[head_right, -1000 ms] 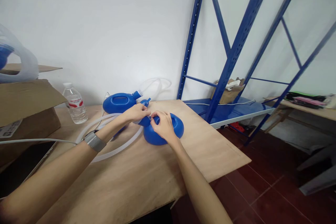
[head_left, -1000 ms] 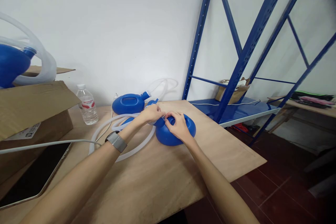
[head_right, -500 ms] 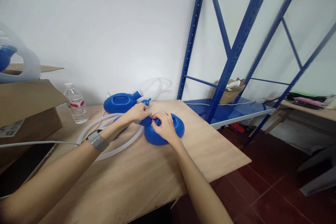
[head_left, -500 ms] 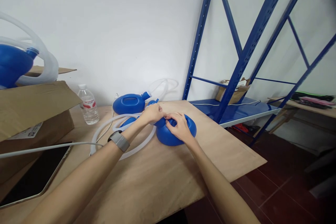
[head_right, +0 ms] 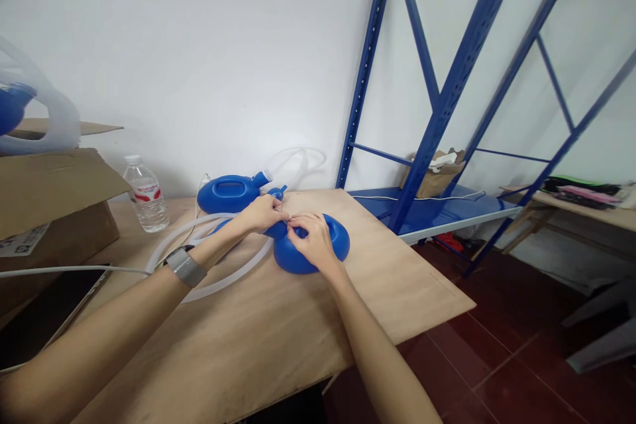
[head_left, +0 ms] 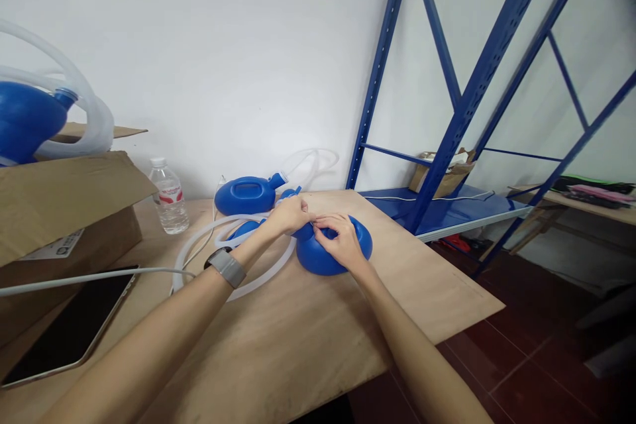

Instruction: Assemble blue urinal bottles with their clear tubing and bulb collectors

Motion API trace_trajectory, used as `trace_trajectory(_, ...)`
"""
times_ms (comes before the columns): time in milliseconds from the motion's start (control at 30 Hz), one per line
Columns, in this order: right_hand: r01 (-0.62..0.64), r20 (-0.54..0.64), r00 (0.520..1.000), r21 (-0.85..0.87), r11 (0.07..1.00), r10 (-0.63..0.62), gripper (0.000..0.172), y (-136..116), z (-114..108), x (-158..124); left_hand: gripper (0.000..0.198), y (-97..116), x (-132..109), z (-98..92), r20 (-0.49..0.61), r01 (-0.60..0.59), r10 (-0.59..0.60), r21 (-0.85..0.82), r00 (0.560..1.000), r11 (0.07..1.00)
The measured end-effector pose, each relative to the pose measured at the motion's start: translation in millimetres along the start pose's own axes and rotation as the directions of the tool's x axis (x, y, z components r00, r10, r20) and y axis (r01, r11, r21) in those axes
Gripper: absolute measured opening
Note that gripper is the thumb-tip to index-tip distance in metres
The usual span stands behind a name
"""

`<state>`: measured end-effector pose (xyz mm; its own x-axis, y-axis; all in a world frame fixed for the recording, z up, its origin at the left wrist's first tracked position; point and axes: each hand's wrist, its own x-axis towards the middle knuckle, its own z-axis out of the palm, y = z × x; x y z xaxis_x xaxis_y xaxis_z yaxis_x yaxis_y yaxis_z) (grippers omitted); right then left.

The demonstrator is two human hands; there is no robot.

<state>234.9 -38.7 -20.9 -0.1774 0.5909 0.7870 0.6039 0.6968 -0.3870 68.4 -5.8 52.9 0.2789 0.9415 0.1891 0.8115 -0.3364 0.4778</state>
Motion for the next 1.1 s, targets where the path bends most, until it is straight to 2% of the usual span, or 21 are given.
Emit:
trace_trajectory(333,0.079,0.050,0.996,-0.010,0.997,-0.078,0.009,-0.9,-3.4,1.6,0.026,0.4,-0.3,-0.9,-0.005,0.006,-0.006,0.016,1.000,1.000)
trace_trajectory(533,0.008,0.097,0.995,-0.029,1.000,-0.005,0.006,0.7,-4.5,2.9,0.026,3.2,3.2,-0.7,0.000,-0.011,0.011,0.029,1.000,1.000)
trace_trajectory(833,-0.025,0.007,1.000,-0.019,1.000,0.025,0.006,-3.5,-1.3,0.7,0.029,-4.1,1.8,2.9,0.005,-0.043,0.043,-0.038,0.999,0.998)
trace_trajectory(1100,0.053,0.018,0.998,-0.022,0.998,-0.052,0.010,-2.0,-1.0,-0.6,0.031,-5.9,2.6,0.1,0.026,-0.103,0.105,-0.059,0.994,0.993)
